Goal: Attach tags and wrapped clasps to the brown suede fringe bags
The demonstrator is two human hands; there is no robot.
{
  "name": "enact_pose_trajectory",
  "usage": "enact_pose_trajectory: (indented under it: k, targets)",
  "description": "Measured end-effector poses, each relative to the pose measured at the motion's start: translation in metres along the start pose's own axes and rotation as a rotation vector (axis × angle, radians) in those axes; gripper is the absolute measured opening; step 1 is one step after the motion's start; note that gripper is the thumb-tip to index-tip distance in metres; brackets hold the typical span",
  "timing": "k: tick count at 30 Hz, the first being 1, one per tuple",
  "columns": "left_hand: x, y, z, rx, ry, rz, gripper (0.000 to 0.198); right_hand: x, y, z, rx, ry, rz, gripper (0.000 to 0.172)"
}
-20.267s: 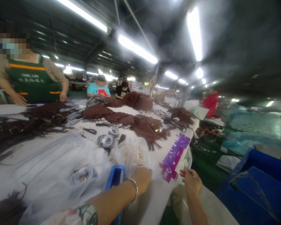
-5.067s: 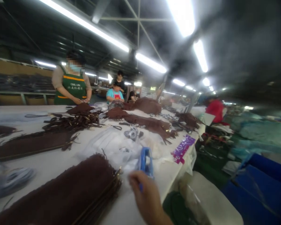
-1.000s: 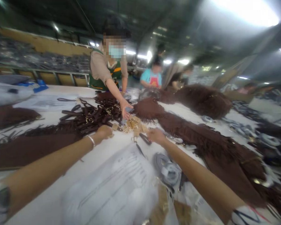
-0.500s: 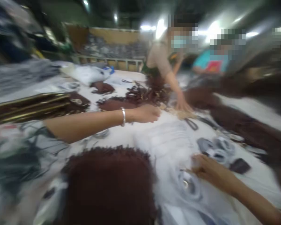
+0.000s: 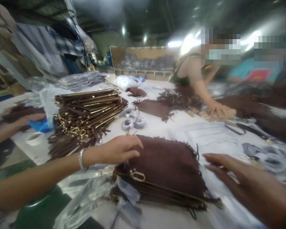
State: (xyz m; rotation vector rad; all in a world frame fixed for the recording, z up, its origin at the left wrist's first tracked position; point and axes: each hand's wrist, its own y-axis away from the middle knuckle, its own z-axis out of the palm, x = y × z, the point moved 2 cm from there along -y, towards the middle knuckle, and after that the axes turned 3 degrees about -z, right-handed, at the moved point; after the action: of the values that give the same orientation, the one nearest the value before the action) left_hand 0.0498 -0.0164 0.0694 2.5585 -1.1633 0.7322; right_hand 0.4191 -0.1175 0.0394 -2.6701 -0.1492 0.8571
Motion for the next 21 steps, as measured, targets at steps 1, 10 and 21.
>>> enact_pose_trajectory:
  k: [1, 10, 21]
  targets:
    - [-0.004, 0.021, 0.005, 0.021, -0.002, 0.003, 0.031, -0.042, 0.004, 0.019, -0.129, -0.017, -0.146, 0.025]
    - [-0.09, 0.087, 0.029, 0.029, -0.01, -0.057, 0.082, -0.157, 0.016, 0.151, -0.332, -0.028, -0.286, 0.04]
    - [0.017, 0.088, -0.007, 0.338, -0.446, 0.231, 0.093, -0.166, 0.063, 0.106, -0.151, -0.792, 0.193, 0.059]
